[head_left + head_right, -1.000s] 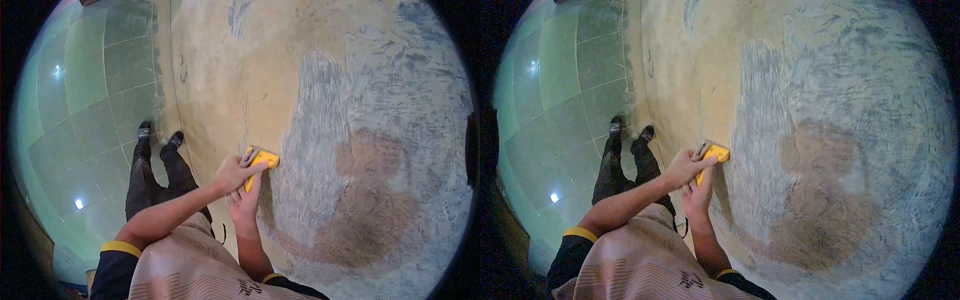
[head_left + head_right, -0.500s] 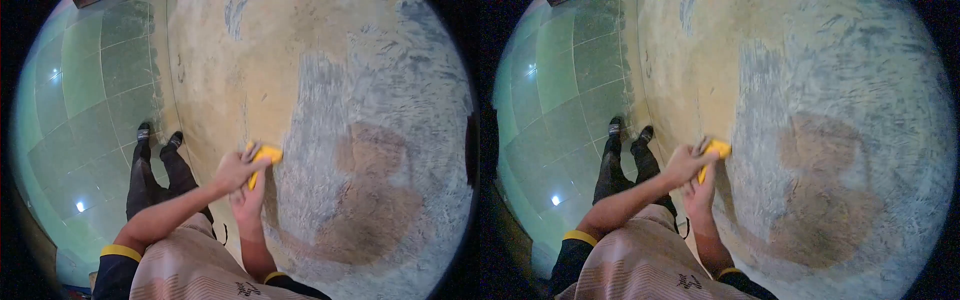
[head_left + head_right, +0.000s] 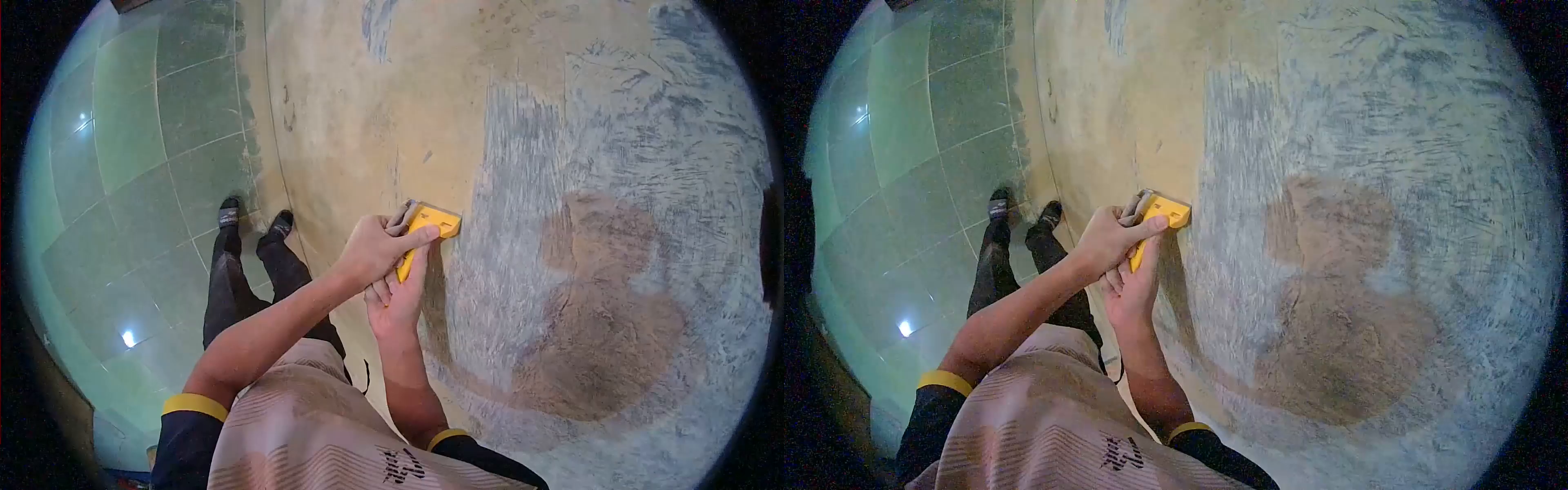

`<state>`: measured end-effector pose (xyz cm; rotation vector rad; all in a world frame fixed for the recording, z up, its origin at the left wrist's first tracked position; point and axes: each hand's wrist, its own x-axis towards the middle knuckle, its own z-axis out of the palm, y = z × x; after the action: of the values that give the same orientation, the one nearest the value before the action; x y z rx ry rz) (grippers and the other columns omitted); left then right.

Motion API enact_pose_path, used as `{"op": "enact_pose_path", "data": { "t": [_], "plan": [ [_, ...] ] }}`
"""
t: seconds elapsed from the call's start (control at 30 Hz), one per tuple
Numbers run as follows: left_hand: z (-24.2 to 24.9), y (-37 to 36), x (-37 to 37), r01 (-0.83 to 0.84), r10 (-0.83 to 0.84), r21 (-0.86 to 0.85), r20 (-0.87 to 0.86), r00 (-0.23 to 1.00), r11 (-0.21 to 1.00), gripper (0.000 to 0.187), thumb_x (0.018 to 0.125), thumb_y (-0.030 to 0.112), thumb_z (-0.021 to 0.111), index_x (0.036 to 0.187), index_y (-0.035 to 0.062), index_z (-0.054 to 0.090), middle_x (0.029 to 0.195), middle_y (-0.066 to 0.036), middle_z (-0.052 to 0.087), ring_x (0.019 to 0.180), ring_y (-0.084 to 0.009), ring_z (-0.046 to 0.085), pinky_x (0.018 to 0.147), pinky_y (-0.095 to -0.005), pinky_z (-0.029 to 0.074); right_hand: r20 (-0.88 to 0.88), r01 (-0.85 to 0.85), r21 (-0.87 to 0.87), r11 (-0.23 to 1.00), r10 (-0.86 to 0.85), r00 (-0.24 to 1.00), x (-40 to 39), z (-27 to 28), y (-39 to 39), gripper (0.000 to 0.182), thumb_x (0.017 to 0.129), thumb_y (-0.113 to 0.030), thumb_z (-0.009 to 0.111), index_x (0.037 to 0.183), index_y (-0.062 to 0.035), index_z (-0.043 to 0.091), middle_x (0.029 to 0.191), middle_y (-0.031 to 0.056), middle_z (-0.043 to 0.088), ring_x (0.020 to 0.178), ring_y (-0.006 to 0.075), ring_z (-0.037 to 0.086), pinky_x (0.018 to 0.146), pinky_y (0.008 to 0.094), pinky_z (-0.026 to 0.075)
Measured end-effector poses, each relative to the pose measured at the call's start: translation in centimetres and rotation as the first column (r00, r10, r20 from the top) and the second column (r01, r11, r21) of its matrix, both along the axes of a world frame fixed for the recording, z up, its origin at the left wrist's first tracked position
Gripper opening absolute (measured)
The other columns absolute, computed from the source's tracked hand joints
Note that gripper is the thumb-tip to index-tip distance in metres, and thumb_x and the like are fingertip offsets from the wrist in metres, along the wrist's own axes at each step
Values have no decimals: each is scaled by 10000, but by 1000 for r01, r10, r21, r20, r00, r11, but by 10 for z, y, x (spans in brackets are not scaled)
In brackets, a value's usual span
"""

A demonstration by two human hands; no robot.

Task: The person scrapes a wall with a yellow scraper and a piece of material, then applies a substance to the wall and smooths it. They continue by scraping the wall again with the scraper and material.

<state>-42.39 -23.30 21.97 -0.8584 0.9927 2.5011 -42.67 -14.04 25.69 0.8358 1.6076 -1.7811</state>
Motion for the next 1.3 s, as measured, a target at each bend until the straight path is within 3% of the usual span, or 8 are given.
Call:
{"op": "enact_pose_path", "data": {
  "t": [0.17, 0.43, 0.7, 0.77, 0.83, 0.93, 1.07, 1.3],
  "plan": [
    [-20, 56, 14, -47, 40, -145, -56, 998, 988, 650, 764, 532, 760, 727, -97, 599, 622, -98, 609, 566, -102, 570, 529, -275, 468, -3, -59, -14, 998, 59, 998, 18, 19, 22, 409, 972, -590, 418, 919, -201, 531, 551, -97, 371, 374, 21, 252, 345, 197, 194],
    [1, 18, 4, -66, 68, 104, -20, 997, 992, 626, 780, 523, 741, 744, -82, 584, 599, -126, 599, 381, -179, 586, 303, -291, 462, 23, 49, 57, 997, -50, 998, 5, -2, 13, 433, 971, -604, 397, 1054, -207, 547, 606, -105, 420, 377, 21, 256, 355, 191, 195],
    [3, -5, -17, -69, 69, -18, 0, 998, 997, 713, 772, 512, 758, 801, -183, 604, 992, -134, 706, 718, -79, 584, 627, -294, 506, -26, 12, 134, 991, -9, 1000, -18, 12, -14, 412, 976, -568, 430, 1062, -181, 542, 613, -97, 436, 369, 31, 264, 350, 195, 207],
    [15, -24, -18, -27, 27, 25, 18, 999, 999, 707, 769, 518, 757, 768, -172, 600, 997, -134, 705, 725, -77, 581, 632, -294, 505, -50, -110, -211, 971, 101, 994, -29, 11, -18, 408, 984, -544, 436, 1076, -159, 533, 622, -90, 439, 363, 39, 271, 346, 188, 219],
    [19, -24, -12, 8, -10, 62, 36, 999, 998, 702, 767, 523, 757, 736, -160, 597, 1001, -134, 704, 732, -75, 578, 638, -293, 505, -55, -131, -205, 970, 122, 991, -14, 17, -11, 389, 991, -545, 412, 985, -175, 535, 589, -88, 415, 359, 33, 268, 342, 183, 218],
    [3, 28, 3, -177, 174, -29, -82, 981, 984, 624, 768, 514, 766, 671, -68, 563, 608, -131, 609, 488, -120, 594, 431, -288, 491, -7, -76, -110, 991, 76, 997, 4, 32, 0, 400, 996, -560, 376, 908, -202, 532, 527, -85, 354, 356, 17, 261, 335, 192, 207],
    [10, -15, -2, 46, -46, 8, 0, 999, 999, 630, 764, 512, 769, 706, -78, 557, 597, -130, 600, 382, -158, 566, 328, -299, 467, 6, 18, -215, 976, -17, 1000, 2, 3, -6, 425, 982, -584, 387, 1050, -197, 548, 684, -87, 473, 355, 19, 252, 335, 189, 209],
    [5, 18, -2, -167, 166, -14, -82, 983, 986, 647, 750, 550, 766, 700, -60, 555, 563, -111, 577, 404, -153, 571, 352, -294, 466, 38, -77, -47, 996, 79, 996, -4, 22, 3, 432, 968, -611, 393, 990, -208, 547, 623, -86, 446, 347, 29, 248, 328, 196, 213]
  ]
}}
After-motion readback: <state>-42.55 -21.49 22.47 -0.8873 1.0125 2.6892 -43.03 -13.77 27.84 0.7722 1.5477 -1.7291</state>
